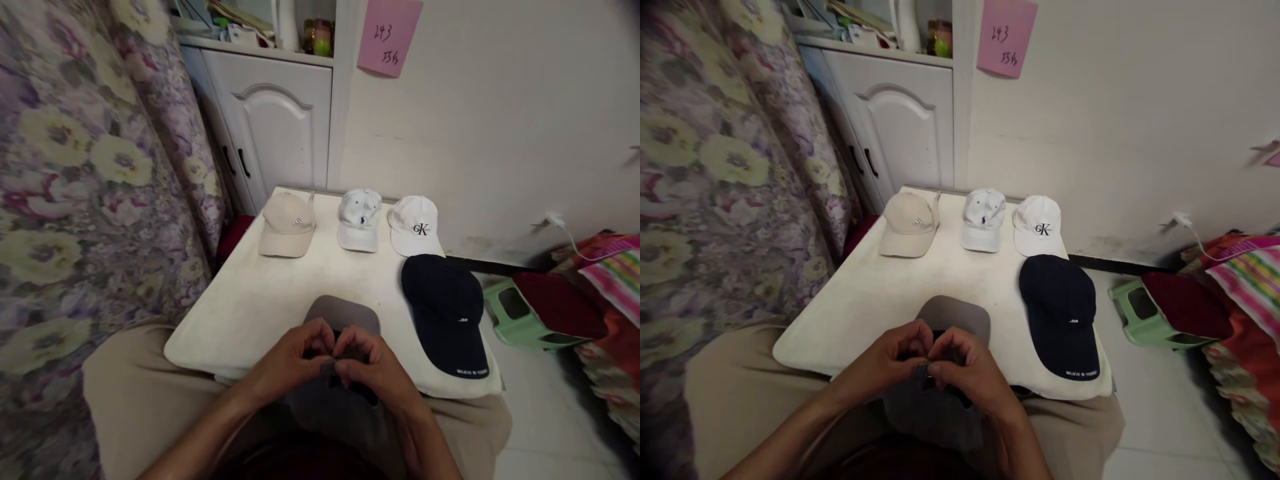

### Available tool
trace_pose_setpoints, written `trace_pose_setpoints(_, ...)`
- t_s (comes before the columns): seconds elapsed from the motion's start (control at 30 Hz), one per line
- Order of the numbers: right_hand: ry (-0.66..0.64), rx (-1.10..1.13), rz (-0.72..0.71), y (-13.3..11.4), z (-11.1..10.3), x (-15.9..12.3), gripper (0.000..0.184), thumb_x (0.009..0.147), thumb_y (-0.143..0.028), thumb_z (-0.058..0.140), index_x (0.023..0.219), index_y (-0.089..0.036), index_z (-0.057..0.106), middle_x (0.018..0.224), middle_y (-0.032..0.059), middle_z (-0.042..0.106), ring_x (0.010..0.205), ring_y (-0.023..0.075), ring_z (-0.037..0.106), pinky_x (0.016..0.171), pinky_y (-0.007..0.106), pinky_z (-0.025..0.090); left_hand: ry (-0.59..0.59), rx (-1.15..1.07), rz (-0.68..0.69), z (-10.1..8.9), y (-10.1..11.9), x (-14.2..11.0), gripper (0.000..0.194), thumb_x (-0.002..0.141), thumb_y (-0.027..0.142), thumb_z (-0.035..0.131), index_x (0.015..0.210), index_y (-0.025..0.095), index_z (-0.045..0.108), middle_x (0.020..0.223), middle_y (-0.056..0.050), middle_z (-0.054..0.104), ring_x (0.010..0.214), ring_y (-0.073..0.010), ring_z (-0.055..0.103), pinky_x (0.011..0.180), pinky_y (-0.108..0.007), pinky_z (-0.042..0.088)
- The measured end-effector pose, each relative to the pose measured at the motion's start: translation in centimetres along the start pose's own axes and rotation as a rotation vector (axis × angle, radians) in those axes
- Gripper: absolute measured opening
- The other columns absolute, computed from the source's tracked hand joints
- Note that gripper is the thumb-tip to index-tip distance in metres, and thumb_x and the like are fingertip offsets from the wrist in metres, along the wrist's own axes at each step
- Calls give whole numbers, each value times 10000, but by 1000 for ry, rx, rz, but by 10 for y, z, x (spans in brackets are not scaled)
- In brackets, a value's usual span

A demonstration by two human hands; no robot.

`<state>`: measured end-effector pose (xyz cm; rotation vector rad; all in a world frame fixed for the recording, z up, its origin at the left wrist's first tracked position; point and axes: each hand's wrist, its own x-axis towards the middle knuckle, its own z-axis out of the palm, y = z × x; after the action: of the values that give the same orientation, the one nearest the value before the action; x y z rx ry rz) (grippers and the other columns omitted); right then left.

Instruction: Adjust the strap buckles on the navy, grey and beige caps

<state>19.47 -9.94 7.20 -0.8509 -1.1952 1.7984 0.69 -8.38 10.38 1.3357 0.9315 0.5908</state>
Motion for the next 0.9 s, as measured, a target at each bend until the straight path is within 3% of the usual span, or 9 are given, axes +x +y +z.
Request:
trace_pose_setpoints(0.2, 80, 115, 6, 3, -6, 0, 192, 726, -273, 793, 836, -187, 660, 622, -55, 599, 493, 85, 507, 540, 226, 396, 18, 135, 39, -7, 7, -10, 126, 853, 299, 631, 935, 204, 615, 858, 7, 644, 800, -177, 578, 699, -276, 414)
trace_pose_setpoints(0.37, 154, 239, 20, 3, -8, 0, 187, 731, -274, 785, 850, -184, 673, 537, -54, 599, 493, 94, 509, 545, 216, 365, 174, 519, 185, 6, 1, -23, 541, 748, 327, 789, 1245, 306, 575, 1226, -43, 627, 1121, -289, 545, 966, -407, 404)
trace_pose_setpoints(0.5, 183, 365, 60, 2, -2, -1, 223, 685, -255, 813, 856, -194, 684, 602, -52, 607, 501, 90, 502, 544, 215, 389, 239, 544, 262, 18, -5, -20, 380, 862, 334, 683, 1220, 290, 562, 1144, -47, 651, 1042, -262, 593, 903, -379, 451)
trace_pose_setpoints(0.63, 169, 504, 96, 4, 7, 1, 235, 688, -285, 824, 848, -206, 671, 527, -63, 564, 464, 89, 468, 523, 209, 398, 234, 506, 332, 15, 0, -15, 210, 934, 292, 591, 1143, 275, 578, 1034, -20, 659, 950, -211, 618, 828, -318, 473)
trace_pose_setpoints(0.77, 263, 676, 128, 12, 17, 5, 281, 607, -274, 878, 777, -221, 662, 608, -54, 586, 492, 86, 471, 516, 205, 418, 299, 498, 474, 12, 2, -14, 226, 948, 208, 553, 1163, 277, 561, 1096, -33, 634, 1028, -207, 597, 901, -322, 461)
trace_pose_setpoints(0.9, 370, 697, 107, 14, 22, 7, 326, 561, -265, 895, 784, -241, 659, 717, -30, 617, 610, 133, 530, 581, 245, 469, 335, 487, 527, 14, -6, -15, 253, 930, 192, 570, 1167, 280, 564, 1133, -51, 627, 1080, -228, 585, 928, -342, 462)
